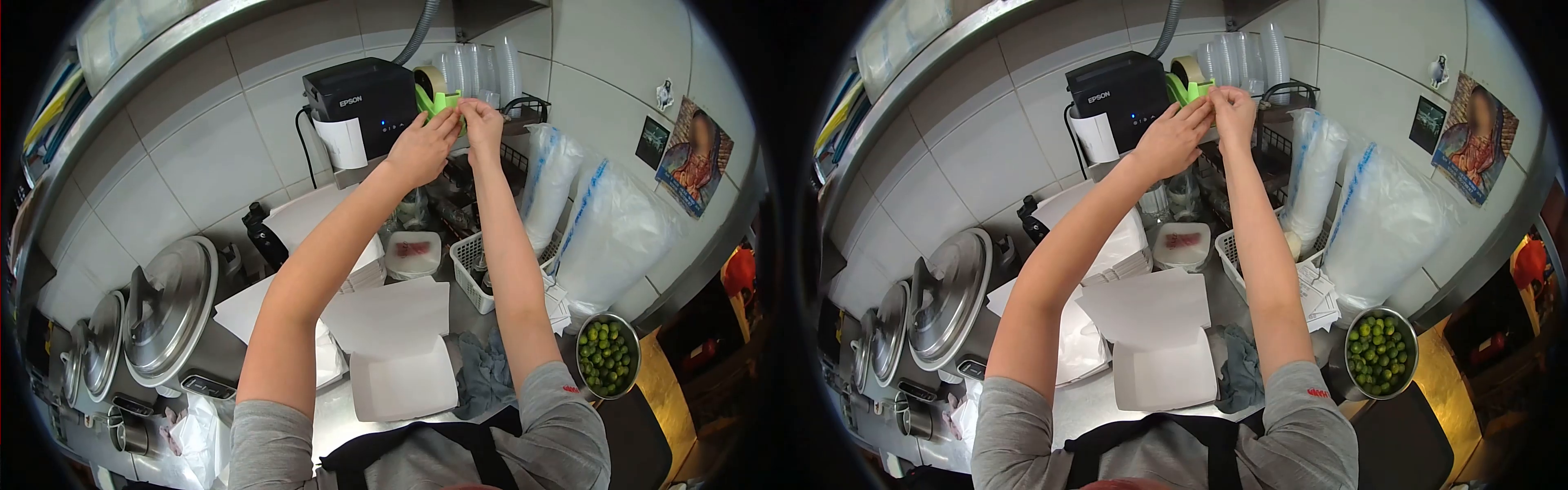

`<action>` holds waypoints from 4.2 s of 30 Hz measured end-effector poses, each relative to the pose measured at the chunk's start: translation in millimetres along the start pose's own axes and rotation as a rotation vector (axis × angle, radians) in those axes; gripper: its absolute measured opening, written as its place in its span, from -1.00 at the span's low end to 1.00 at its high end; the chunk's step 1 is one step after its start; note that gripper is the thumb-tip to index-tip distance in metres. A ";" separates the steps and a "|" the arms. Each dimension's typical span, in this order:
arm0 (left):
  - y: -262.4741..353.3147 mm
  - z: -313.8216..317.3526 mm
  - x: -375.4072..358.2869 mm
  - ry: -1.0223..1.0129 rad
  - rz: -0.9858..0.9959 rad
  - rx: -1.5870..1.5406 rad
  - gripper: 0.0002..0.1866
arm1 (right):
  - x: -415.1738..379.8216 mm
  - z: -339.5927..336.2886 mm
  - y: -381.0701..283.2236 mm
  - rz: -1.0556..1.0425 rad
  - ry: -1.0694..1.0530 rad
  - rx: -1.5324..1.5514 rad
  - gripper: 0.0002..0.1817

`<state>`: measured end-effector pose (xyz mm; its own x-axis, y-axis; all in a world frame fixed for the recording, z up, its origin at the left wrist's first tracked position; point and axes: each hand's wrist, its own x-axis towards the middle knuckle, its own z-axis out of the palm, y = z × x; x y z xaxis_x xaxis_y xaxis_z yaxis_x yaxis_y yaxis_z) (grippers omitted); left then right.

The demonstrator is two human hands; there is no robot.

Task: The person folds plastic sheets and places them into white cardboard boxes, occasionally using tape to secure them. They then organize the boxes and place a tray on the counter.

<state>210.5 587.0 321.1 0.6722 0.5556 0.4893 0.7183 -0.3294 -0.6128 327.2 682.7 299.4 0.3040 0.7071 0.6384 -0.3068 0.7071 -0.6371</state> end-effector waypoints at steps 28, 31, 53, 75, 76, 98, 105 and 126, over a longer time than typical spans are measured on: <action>74.1 -143.7 -145.7 0.027 -0.003 -0.374 -0.59 | -10.4 -12.9 -31.1 0.104 -0.008 -1.134 -0.73; 78.1 -184.1 -178.0 0.057 -0.076 -0.453 -0.58 | -33.1 -43.4 11.8 -0.029 -0.003 -0.790 -0.75; 336.0 -209.1 -193.4 0.252 -0.347 -2.018 -0.92 | -465.2 -239.5 -299.9 0.341 -0.036 0.019 -0.45; 468.3 -306.2 -221.7 -0.218 -0.513 -2.535 -0.87 | -524.7 -313.2 -456.4 -0.043 -0.123 -0.843 -0.85; 476.1 -305.2 -215.1 -0.202 -0.464 -2.521 -0.87 | -520.9 -322.7 -459.4 -0.046 -0.116 -0.852 -0.85; 515.3 -278.5 -152.1 -0.311 -0.683 -2.569 -0.88 | -461.6 -413.9 -463.9 0.108 -0.101 -0.635 -0.54; 503.1 -280.2 -153.7 -0.525 -0.559 -2.715 -0.88 | -459.0 -393.0 -460.2 -0.064 -0.312 -0.936 -0.62; 484.4 -262.8 -165.6 -0.226 -0.226 -2.375 -0.84 | -440.2 -370.7 -442.7 0.327 -0.405 -0.821 -0.91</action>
<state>494.3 134.7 106.3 0.6813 0.6788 0.2740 -0.2476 -0.1387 0.9589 663.6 59.2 140.2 -0.0649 0.9233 0.3787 0.4507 0.3657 -0.8143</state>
